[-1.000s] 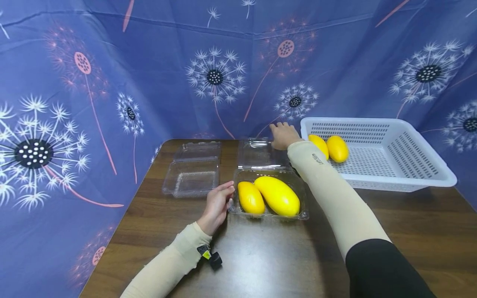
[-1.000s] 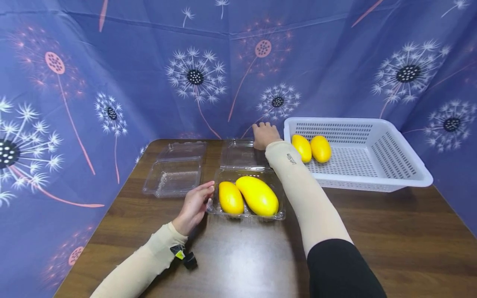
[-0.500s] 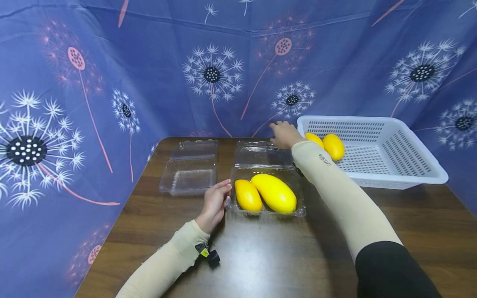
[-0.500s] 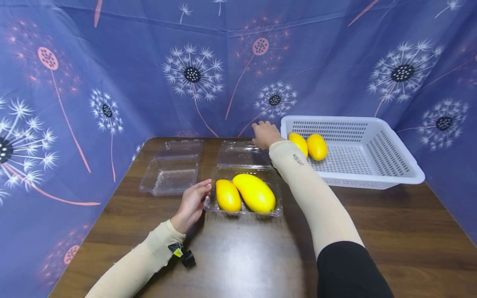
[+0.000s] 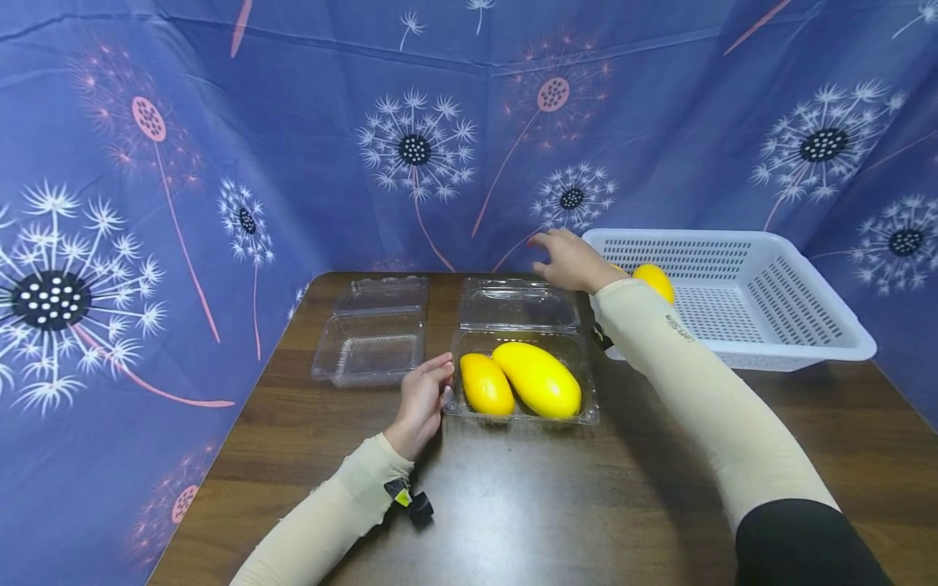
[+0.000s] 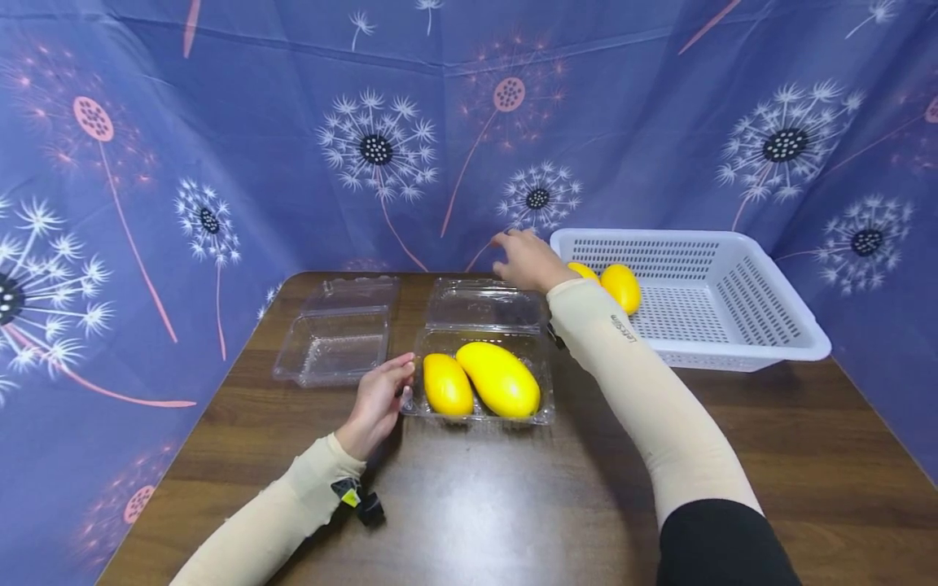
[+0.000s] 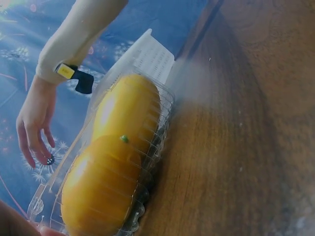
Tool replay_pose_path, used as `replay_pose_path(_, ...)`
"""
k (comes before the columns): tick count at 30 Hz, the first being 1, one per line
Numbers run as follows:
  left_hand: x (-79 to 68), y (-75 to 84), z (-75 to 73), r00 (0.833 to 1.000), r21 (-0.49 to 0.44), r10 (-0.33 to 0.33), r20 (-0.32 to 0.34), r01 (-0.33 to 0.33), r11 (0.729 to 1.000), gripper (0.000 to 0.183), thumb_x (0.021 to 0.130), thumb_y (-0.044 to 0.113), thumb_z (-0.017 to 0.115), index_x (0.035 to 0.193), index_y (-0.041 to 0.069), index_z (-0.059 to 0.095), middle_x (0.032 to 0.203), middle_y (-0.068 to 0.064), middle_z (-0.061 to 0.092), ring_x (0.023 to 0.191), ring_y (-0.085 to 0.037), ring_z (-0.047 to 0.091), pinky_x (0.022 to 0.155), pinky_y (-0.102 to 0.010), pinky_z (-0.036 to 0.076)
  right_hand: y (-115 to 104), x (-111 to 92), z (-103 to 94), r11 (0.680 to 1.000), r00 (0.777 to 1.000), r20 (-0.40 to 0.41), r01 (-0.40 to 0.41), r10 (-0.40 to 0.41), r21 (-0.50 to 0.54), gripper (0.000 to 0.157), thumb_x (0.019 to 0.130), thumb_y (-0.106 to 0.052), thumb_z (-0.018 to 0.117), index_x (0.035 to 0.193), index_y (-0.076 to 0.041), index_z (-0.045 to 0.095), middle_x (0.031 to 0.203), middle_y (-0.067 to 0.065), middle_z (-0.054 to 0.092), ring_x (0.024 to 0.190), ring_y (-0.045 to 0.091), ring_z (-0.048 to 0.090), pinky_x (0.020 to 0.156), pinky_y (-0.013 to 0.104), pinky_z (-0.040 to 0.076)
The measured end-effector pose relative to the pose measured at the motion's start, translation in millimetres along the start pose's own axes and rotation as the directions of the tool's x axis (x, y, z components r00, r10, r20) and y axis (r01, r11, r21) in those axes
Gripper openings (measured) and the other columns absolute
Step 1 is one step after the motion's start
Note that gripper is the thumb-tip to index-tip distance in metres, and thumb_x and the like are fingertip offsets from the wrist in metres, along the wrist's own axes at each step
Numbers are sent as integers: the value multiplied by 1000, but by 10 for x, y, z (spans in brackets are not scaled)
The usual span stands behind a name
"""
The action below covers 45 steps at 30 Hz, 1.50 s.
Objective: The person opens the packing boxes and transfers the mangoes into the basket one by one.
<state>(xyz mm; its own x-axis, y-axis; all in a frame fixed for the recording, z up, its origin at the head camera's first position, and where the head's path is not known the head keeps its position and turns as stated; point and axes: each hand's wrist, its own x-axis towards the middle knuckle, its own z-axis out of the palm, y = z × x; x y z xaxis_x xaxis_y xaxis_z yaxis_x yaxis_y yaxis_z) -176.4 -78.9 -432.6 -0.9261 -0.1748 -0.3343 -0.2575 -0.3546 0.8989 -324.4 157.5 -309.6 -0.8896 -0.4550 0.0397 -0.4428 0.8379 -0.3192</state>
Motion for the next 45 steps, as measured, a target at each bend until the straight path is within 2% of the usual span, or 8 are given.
replay_pose_path(8, 12, -5, 33, 1000, -15, 7, -2, -7, 1000, 34, 93, -1, 54, 126, -10, 56, 76, 2, 51, 60, -4, 44, 43, -9, 32, -168, -294, 57, 999, 1000, 15, 16, -17, 31, 48, 96, -22, 60, 139, -5, 49, 138, 18, 51, 128, 37, 47, 108, 54, 40)
replay_pose_path(16, 37, 14, 51, 1000, -25, 1, -18, -1, 1000, 35, 94, -1, 53, 127, -10, 55, 74, 2, 51, 60, -3, 44, 44, -8, 32, -313, -541, 126, 998, 998, -6, 64, -64, 20, 48, 94, -26, 62, 137, -6, 52, 134, 16, 55, 125, 35, 51, 107, 52, 42)
replay_pose_path(24, 66, 14, 87, 999, -55, -7, -38, 5, 998, 36, 93, -1, 53, 128, -11, 54, 77, 3, 52, 62, -3, 45, 45, -8, 32, -343, -753, 253, 996, 996, 5, 83, -84, 45, 45, 94, -26, 62, 134, -7, 55, 135, 14, 57, 123, 33, 55, 105, 51, 44)
replay_pose_path(29, 87, 0, 129, 998, -72, 17, -57, -21, 997, 36, 93, -2, 52, 128, -13, 53, 77, 3, 52, 63, -3, 44, 45, -8, 30, -331, -840, 347, 996, 997, 5, 77, -78, 43, 46, 93, -27, 64, 134, -6, 55, 135, 14, 57, 124, 32, 55, 105, 51, 45)
replay_pose_path(37, 105, 12, 185, 997, -59, 24, -75, -29, 998, 34, 93, -2, 53, 126, -10, 56, 77, 1, 52, 65, -5, 45, 46, -9, 30, -296, -924, 486, 993, 994, 9, 113, -113, 20, 44, 92, -25, 66, 131, -4, 58, 126, 15, 61, 114, 32, 60, 99, 50, 49)
replay_pose_path(45, 138, 19, 221, 998, -84, 13, -66, -18, 996, 35, 93, -2, 52, 127, -9, 56, 78, 2, 51, 65, -5, 45, 48, -9, 31, -284, -977, 552, 994, 994, 43, 105, -105, -2, 48, 92, -27, 65, 133, -4, 56, 135, 17, 57, 125, 38, 53, 108, 55, 41)
